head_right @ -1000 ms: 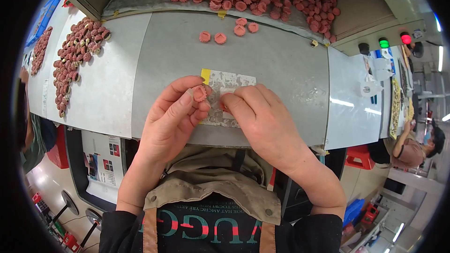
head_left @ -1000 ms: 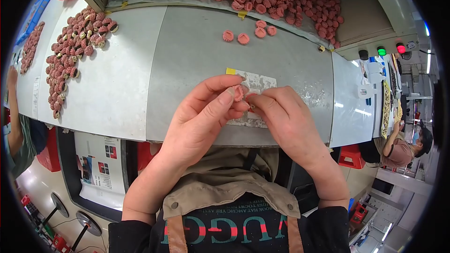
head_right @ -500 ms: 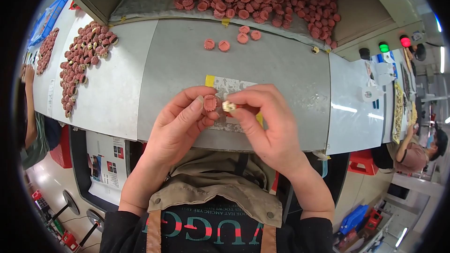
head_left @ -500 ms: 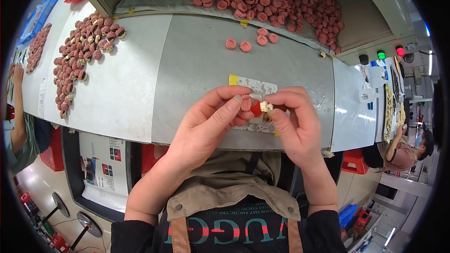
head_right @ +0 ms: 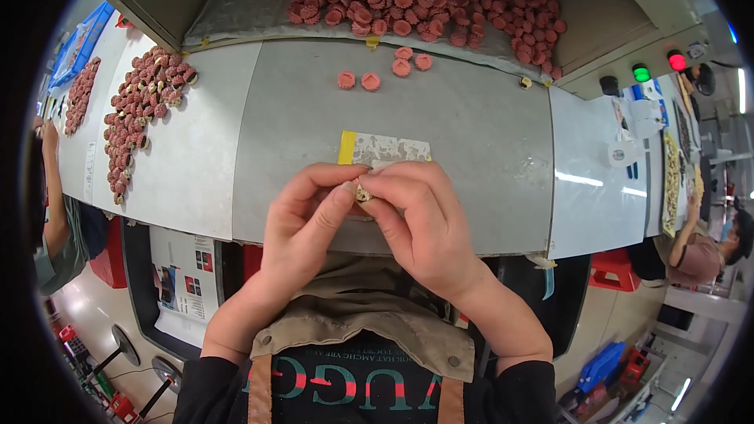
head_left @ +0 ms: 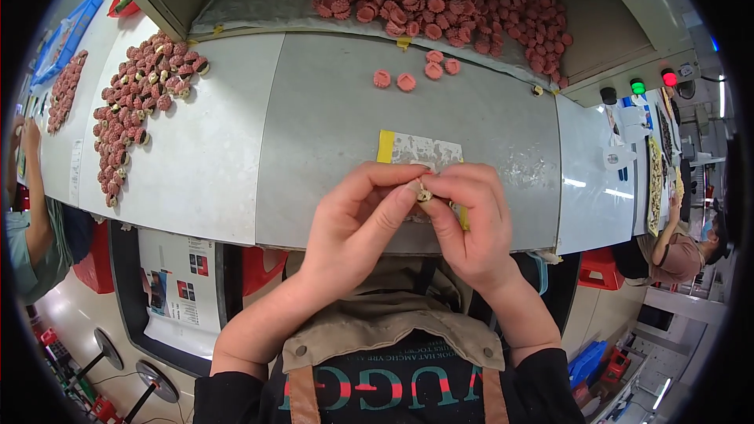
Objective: The person assembles small gold-colored components into pink plastic pieces by hand, placing the plastic pieces onto a template card at a factory workstation.
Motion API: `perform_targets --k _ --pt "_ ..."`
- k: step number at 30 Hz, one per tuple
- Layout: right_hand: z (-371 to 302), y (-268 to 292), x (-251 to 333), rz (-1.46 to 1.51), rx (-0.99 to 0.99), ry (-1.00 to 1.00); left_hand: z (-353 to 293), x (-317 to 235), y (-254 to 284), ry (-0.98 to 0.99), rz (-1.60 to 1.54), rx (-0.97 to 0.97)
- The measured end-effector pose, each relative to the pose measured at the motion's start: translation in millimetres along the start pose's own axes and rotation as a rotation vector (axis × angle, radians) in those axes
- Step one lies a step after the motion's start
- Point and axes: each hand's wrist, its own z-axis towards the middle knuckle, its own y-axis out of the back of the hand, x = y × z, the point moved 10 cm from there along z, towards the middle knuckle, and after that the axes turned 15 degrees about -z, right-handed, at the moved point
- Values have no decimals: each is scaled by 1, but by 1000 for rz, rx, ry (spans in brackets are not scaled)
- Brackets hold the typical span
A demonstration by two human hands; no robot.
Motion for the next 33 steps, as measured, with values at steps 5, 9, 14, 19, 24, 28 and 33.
perform_targets --k 5,9,14,19,24,28,33 --pt "1 8 12 11 10 62 -3 15 -10 275 -60 33" --pt "-11 4 5 -46 -41 137 -4 18 -14 86 164 70" --pt "-23 3 -12 -8 -111 93 -10 19 -30 -87 493 178" --pt "-20 3 -19 22 -109 113 -6 28 -32 -79 589 212" --pt "-20 9 -20 25 -127 130 -1 24 -37 -167 578 160" --pt "-14 19 -20 -33 -114 78 1 12 -39 -160 533 149" --pt "-8 54 -50 -302 36 73 24 -58 -5 -353 1314 30"
